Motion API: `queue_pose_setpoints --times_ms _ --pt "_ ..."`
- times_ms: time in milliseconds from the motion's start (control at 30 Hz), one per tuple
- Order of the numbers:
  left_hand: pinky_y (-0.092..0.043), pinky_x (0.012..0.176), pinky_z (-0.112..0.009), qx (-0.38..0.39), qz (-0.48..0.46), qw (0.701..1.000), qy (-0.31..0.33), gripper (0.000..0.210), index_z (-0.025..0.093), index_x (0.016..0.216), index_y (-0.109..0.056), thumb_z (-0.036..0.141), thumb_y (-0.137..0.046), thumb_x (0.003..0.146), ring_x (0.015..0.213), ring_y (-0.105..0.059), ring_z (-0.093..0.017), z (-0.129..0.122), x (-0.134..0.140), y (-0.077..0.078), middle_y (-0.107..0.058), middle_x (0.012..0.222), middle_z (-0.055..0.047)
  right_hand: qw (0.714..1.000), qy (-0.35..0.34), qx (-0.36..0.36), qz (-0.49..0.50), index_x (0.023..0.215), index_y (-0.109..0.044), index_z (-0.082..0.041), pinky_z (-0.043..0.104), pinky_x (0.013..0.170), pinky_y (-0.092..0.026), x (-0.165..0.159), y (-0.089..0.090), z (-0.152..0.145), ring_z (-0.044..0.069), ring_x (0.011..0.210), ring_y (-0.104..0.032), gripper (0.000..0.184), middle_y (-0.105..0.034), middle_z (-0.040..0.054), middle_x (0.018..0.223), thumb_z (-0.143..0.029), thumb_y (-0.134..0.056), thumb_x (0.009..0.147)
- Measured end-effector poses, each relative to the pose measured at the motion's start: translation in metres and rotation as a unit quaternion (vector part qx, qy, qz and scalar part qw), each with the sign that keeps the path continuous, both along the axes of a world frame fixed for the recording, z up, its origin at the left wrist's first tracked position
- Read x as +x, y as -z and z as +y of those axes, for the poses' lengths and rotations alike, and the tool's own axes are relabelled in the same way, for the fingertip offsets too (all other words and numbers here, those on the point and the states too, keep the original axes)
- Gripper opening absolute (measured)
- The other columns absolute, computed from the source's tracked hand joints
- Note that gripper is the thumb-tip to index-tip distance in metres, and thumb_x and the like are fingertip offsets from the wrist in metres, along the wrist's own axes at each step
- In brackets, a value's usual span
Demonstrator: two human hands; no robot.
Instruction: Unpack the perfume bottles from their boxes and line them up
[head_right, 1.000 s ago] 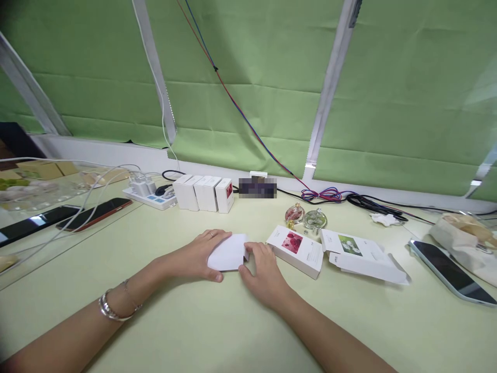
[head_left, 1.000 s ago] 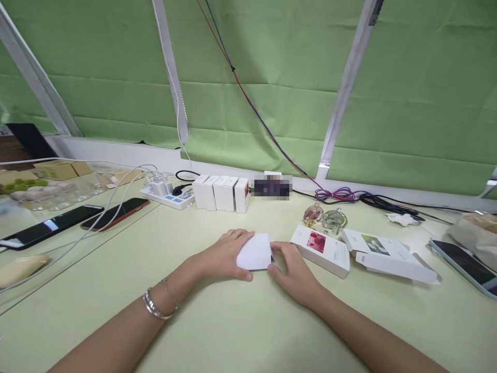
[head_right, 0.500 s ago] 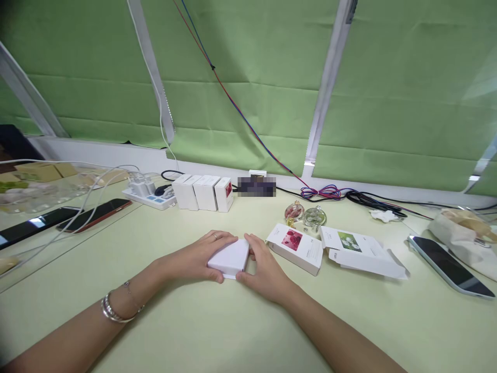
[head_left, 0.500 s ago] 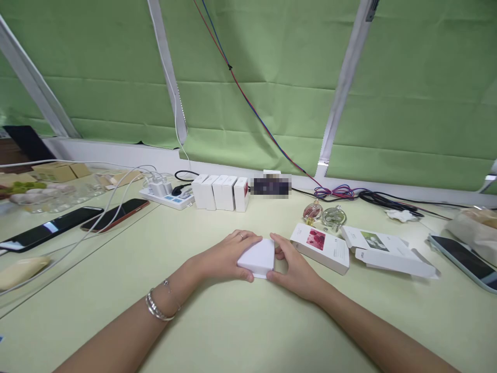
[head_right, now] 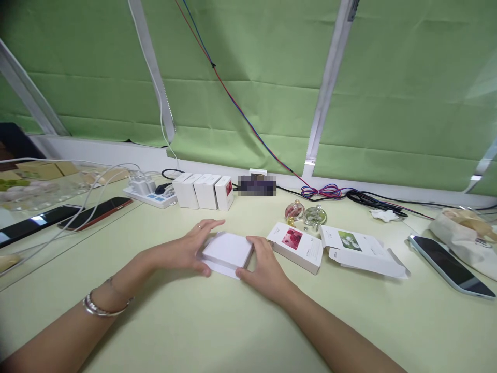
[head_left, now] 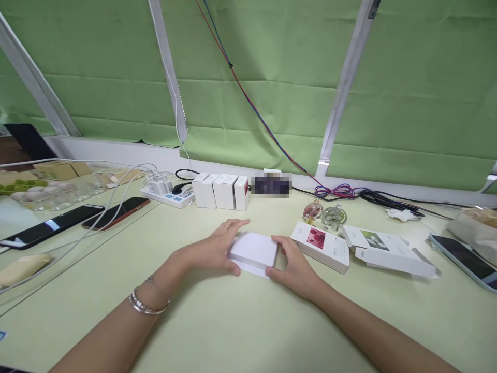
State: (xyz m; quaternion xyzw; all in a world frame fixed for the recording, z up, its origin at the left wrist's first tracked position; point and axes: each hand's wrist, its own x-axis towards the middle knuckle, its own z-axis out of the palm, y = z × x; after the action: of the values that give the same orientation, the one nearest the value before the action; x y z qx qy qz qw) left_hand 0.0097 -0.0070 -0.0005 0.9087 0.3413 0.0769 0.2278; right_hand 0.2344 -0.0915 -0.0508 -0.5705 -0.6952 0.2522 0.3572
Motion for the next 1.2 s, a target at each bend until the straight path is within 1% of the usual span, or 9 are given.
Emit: queue_pose_setpoints --times_ms 67,100,200,367,433,667,933,1100,1200 --pt "-0.038 0.093 -0.042 -0.043 -0.009 0.999 -0.028 0.096 0.026 0.139 -0.007 0.035 -0.068 0.065 0.112 -0.045 -0.027 0.006 -0.007 -0.001 -0.042 0.123 -0.011 1.0 0.027 0.001 -0.003 0.122 -0.039 -0.019 0.04 0.101 -0.035 -0.001 0.001 0.001 0.024 0.119 -0.039 0.059 -0.042 0.0088 0.126 -0.029 -0.061 0.068" --pt "-0.04 0.09 -0.038 -0.066 -0.012 0.997 -0.032 0.091 0.026 0.138 -0.008 0.031 -0.065 0.068 0.104 -0.05 -0.024 0.008 -0.01 -0.001 -0.047 0.114 -0.008 0.999 0.037 0.002 -0.006 0.121 -0.04 -0.019 0.039 0.101 -0.034 -0.002 0.001 0.001 0.024 0.119 -0.039 0.058 -0.042 0.0088 0.125 -0.029 -0.061 0.068" --pt "-0.04 0.087 -0.032 -0.096 -0.033 0.995 -0.022 0.08 0.026 0.135 -0.013 0.024 -0.059 0.07 0.097 -0.053 -0.019 0.011 -0.011 0.0 -0.052 0.102 -0.003 0.999 0.043 -0.002 -0.013 0.12 -0.04 -0.018 0.038 0.102 -0.033 -0.003 0.0 0.0 0.023 0.121 -0.036 0.057 -0.042 0.0089 0.125 -0.03 -0.06 0.069" --pt "-0.041 0.071 -0.028 -0.059 -0.019 0.998 -0.021 0.057 0.027 0.126 -0.029 0.02 -0.051 0.074 0.082 -0.056 -0.018 0.002 -0.001 -0.003 -0.056 0.091 -0.001 1.0 0.023 0.0 -0.02 0.117 -0.042 -0.02 0.039 0.103 -0.032 -0.003 -0.001 -0.003 0.023 0.123 -0.033 0.053 -0.037 0.0089 0.127 -0.03 -0.061 0.068" --pt "-0.04 0.066 -0.027 -0.046 -0.009 0.999 -0.028 0.053 0.026 0.123 -0.033 0.02 -0.05 0.073 0.078 -0.056 -0.018 -0.001 0.002 -0.005 -0.057 0.086 0.0 0.999 0.024 -0.001 -0.02 0.117 -0.042 -0.02 0.039 0.103 -0.032 -0.003 -0.001 -0.003 0.023 0.124 -0.033 0.053 -0.035 0.0091 0.128 -0.03 -0.062 0.068" --pt "-0.038 0.063 -0.025 -0.039 0.006 0.999 -0.023 0.045 0.024 0.114 -0.041 0.021 -0.051 0.07 0.071 -0.054 -0.016 0.002 0.001 -0.008 -0.057 0.078 0.002 0.999 0.016 -0.01 -0.027 0.117 -0.042 -0.021 0.041 0.104 -0.031 -0.004 -0.003 -0.003 0.024 0.124 -0.031 0.054 -0.035 0.0091 0.127 -0.028 -0.063 0.067" --pt "-0.037 0.061 -0.024 -0.038 0.013 0.999 -0.015 0.043 0.025 0.114 -0.041 0.02 -0.051 0.072 0.068 -0.053 -0.015 0.005 -0.002 -0.006 -0.057 0.075 0.004 1.0 0.011 -0.01 -0.027 0.116 -0.042 -0.021 0.041 0.103 -0.031 -0.004 -0.004 -0.004 0.024 0.122 -0.033 0.053 -0.038 0.0079 0.124 -0.028 -0.062 0.068" --pt "-0.038 0.061 -0.024 -0.026 0.017 0.999 -0.021 0.042 0.025 0.115 -0.041 0.02 -0.05 0.075 0.069 -0.054 -0.016 0.004 -0.001 -0.004 -0.056 0.076 0.003 1.0 0.006 -0.002 -0.016 0.115 -0.042 -0.02 0.04 0.102 -0.033 -0.003 -0.003 -0.003 0.022 0.118 -0.039 0.052 -0.039 0.0078 0.122 -0.027 -0.063 0.067" --pt "-0.04 0.065 -0.027 -0.039 0.002 0.999 -0.025 0.046 0.026 0.12 -0.039 0.021 -0.05 0.076 0.075 -0.056 -0.017 0.002 -0.002 -0.003 -0.058 0.083 0.001 1.0 0.016 0.004 0.013 0.113 -0.044 -0.019 0.038 0.099 -0.038 -0.003 0.0 -0.002 0.022 0.112 -0.045 0.053 -0.041 0.0078 0.12 -0.026 -0.065 0.065"
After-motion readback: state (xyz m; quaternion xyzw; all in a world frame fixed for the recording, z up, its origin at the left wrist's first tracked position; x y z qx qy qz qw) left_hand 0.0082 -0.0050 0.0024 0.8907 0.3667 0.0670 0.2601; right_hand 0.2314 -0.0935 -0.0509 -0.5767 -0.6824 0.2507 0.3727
